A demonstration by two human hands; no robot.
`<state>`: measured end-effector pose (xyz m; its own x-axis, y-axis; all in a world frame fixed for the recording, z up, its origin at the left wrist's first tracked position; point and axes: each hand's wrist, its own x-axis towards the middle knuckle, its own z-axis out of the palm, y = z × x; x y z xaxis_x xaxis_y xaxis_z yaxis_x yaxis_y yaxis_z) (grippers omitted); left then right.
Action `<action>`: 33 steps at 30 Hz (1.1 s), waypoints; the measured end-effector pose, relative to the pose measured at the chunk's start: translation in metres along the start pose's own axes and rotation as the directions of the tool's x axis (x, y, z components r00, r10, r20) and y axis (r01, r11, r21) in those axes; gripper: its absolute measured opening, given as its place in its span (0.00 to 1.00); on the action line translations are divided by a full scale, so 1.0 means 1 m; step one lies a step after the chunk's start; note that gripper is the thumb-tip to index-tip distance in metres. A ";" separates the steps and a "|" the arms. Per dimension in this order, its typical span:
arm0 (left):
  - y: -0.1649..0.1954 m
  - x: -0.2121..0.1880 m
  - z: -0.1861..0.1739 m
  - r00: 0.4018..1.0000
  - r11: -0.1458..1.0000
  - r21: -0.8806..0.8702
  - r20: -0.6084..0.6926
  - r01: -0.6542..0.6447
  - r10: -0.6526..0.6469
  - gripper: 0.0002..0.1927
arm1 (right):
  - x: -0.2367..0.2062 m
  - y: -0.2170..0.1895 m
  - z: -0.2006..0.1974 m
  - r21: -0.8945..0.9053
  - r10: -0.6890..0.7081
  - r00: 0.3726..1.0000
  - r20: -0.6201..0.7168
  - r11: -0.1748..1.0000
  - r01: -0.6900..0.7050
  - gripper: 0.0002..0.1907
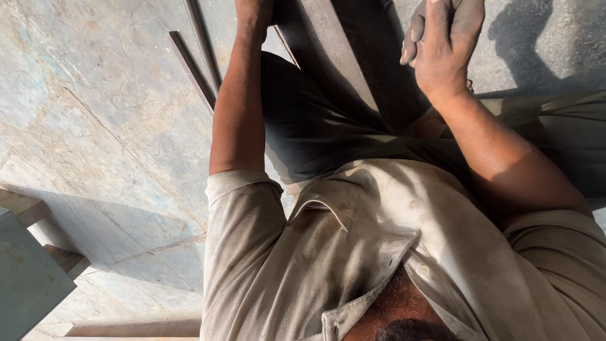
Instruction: The person sits on the floor and uses a hammer to repeatedly strike a small metal piece placed on a larger metal bar. The person adjusts the metal piece's position between strikes to shape it.
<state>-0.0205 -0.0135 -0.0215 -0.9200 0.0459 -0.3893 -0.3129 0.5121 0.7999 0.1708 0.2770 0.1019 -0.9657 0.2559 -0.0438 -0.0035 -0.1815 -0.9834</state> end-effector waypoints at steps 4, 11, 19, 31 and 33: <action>0.025 -0.004 -0.007 0.997 0.998 -0.026 0.048 0.065 -0.064 0.14 | -0.018 0.017 0.028 -0.268 0.289 0.949 0.123 0.931 -0.249 0.13; 0.044 -0.005 -0.008 0.984 0.979 0.115 0.043 0.166 -0.172 0.21 | -0.013 -0.008 0.022 -0.275 0.405 0.898 0.170 0.895 -0.352 0.12; 0.030 0.001 -0.006 0.985 0.982 0.073 0.004 0.172 -0.173 0.23 | -0.024 0.032 0.026 -0.297 -0.107 0.993 0.043 0.948 0.115 0.17; 0.032 -0.001 -0.010 0.994 0.984 -0.147 0.053 0.099 -0.092 0.22 | -0.013 0.041 0.008 -0.666 -0.197 0.955 0.220 0.685 0.295 0.21; 0.036 -0.001 -0.011 0.995 0.987 -0.135 -0.036 0.082 -0.088 0.29 | -0.011 0.042 0.020 -0.702 -0.290 0.928 0.233 0.611 0.367 0.23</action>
<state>-0.0334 -0.0050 0.0126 -0.8968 -0.0304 -0.4415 -0.4168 0.3932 0.8196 0.1758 0.2473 0.0646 -0.9559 0.0686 0.2854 -0.1744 0.6492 -0.7403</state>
